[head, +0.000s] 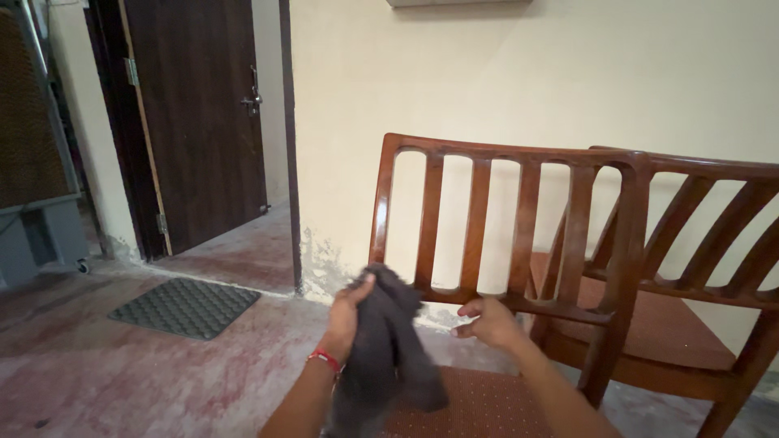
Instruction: The person wipes the wooden backrest, seat cushion, and legs of a dining chair using a gray cloth. The cleaning process involves systematic wiping of the chair's vertical slats, the upholstered seat, and the lower frame.
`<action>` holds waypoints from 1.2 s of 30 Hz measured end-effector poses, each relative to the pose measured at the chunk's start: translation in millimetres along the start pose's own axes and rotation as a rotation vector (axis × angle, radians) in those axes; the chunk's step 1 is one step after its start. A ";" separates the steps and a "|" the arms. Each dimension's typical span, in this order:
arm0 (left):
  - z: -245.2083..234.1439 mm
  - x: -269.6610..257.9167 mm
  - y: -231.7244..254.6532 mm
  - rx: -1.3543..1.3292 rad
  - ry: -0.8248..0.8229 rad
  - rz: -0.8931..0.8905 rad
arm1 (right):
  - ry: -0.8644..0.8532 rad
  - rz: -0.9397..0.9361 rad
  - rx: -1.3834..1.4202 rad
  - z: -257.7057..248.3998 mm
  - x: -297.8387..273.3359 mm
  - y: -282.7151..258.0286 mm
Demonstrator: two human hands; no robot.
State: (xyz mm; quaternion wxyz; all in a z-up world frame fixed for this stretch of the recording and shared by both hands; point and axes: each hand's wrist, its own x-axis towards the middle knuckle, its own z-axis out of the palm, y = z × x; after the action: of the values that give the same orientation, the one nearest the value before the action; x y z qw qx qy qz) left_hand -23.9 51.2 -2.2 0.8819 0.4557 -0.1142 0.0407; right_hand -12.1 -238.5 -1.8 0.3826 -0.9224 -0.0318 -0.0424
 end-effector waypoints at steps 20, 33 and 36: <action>71.8 48.3 -40.8 1.642 0.055 0.318 | 0.371 -0.317 0.407 -15.3 75.8 4.3; 78.4 66.0 -34.3 1.803 -0.015 0.234 | 0.123 -0.246 0.375 3.8 85.4 26.9; 61.1 52.2 -48.2 1.881 -0.029 0.478 | 0.130 -0.205 0.374 4.9 83.0 23.1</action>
State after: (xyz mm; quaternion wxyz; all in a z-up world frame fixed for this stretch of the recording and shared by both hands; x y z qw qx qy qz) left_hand 25.2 -28.2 6.2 0.1240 0.9399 -0.1355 0.2878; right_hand 72.9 -249.1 -13.0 0.5419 -0.8226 -0.1081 -0.1338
